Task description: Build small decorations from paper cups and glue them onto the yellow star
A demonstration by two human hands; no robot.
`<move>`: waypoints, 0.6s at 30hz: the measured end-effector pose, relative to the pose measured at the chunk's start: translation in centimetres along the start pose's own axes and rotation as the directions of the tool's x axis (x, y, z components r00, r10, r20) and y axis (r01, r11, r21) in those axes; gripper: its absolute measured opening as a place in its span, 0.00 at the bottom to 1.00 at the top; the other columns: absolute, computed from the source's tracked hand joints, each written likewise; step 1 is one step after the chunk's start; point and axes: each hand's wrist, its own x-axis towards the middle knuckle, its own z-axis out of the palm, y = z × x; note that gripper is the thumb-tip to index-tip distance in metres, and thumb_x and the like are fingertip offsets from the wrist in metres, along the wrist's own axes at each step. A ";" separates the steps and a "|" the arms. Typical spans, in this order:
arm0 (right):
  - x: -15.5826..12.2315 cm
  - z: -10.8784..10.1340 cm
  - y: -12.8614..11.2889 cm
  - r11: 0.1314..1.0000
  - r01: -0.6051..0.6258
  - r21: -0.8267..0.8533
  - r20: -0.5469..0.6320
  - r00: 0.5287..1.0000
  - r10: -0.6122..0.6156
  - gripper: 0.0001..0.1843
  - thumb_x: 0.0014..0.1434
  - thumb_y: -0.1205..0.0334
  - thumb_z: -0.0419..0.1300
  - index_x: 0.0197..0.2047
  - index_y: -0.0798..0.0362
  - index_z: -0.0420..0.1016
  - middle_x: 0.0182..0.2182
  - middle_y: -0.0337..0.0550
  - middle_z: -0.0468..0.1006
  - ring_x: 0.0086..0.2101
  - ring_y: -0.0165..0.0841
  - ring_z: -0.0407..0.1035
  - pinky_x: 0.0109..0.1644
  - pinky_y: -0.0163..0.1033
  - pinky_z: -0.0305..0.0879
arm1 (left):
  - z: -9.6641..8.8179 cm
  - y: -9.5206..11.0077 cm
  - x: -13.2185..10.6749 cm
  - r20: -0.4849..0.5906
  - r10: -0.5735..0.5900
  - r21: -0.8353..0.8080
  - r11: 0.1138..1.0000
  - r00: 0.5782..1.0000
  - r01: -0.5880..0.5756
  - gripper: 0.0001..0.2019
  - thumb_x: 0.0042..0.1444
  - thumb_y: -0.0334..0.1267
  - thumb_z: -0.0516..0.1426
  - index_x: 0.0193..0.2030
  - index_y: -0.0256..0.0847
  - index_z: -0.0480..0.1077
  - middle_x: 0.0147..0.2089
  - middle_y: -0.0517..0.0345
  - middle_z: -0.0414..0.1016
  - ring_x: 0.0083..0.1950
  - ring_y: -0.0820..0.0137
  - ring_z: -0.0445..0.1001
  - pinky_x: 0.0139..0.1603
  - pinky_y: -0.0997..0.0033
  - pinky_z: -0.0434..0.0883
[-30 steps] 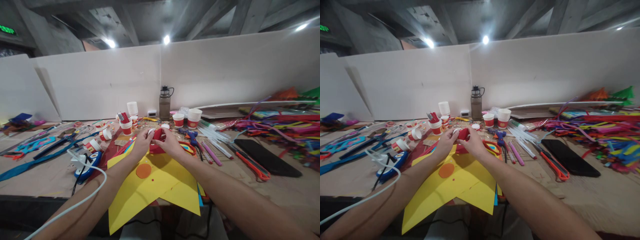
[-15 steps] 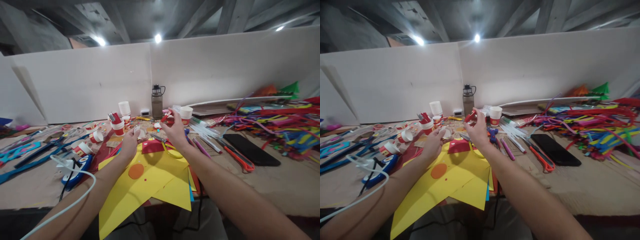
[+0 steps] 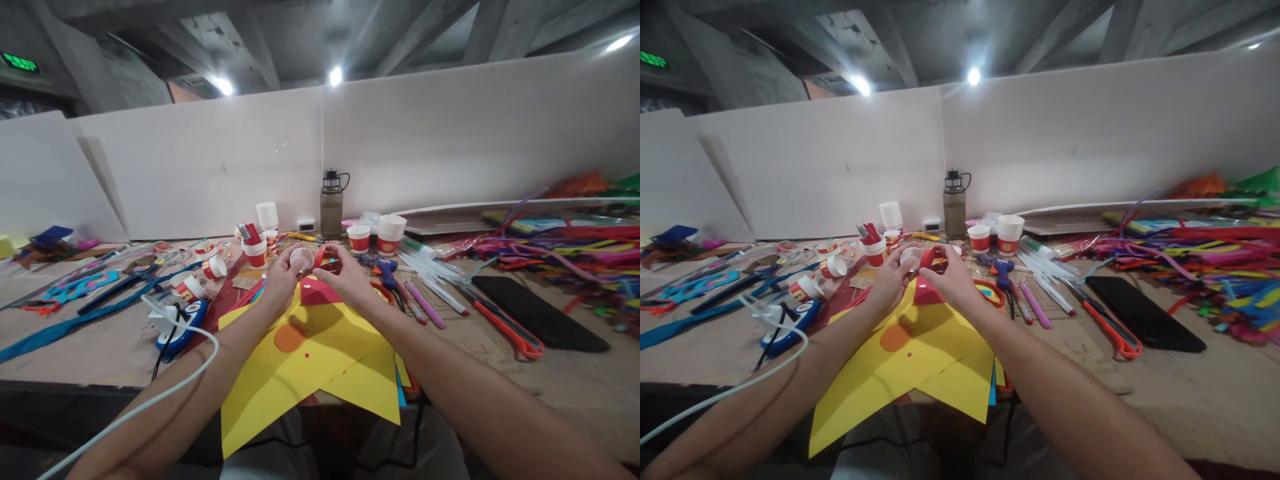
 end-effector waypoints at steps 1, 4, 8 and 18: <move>0.0 0.0 0.0 1.000 0.002 -0.006 0.007 1.000 -0.002 0.25 0.49 0.63 0.64 0.50 0.52 0.64 0.47 0.47 0.74 0.36 0.31 0.73 0.42 0.39 0.71 | 0.0 0.0 0.0 0.012 0.015 0.015 1.000 1.000 -0.015 0.20 0.50 0.37 0.61 0.51 0.43 0.68 0.48 0.54 0.74 0.49 0.68 0.73 0.49 0.67 0.72; -0.1 0.0 0.1 0.999 0.017 -0.033 0.030 0.999 -0.016 0.25 0.48 0.64 0.64 0.50 0.52 0.64 0.47 0.48 0.73 0.36 0.31 0.73 0.41 0.39 0.71 | -0.1 -0.1 0.0 0.053 0.067 0.044 0.997 0.996 -0.070 0.18 0.52 0.37 0.60 0.51 0.43 0.69 0.50 0.54 0.74 0.49 0.68 0.73 0.51 0.66 0.71; -0.2 0.2 0.3 0.997 0.018 -0.074 0.050 0.999 -0.014 0.26 0.48 0.65 0.64 0.51 0.52 0.63 0.47 0.48 0.72 0.36 0.31 0.73 0.39 0.38 0.70 | -0.5 -0.1 0.1 0.059 0.137 0.105 0.984 0.989 -0.143 0.15 0.53 0.36 0.58 0.49 0.42 0.71 0.48 0.55 0.75 0.46 0.69 0.74 0.52 0.64 0.70; -0.3 -0.1 1.7 0.889 0.082 -0.451 0.124 0.992 -0.028 0.23 0.46 0.65 0.66 0.46 0.53 0.68 0.41 0.45 0.73 0.37 0.34 0.69 0.42 0.41 0.67 | -0.7 0.9 0.1 -0.012 0.213 0.301 0.932 0.977 -0.200 0.12 0.53 0.35 0.58 0.44 0.41 0.73 0.43 0.56 0.75 0.40 0.71 0.74 0.47 0.66 0.72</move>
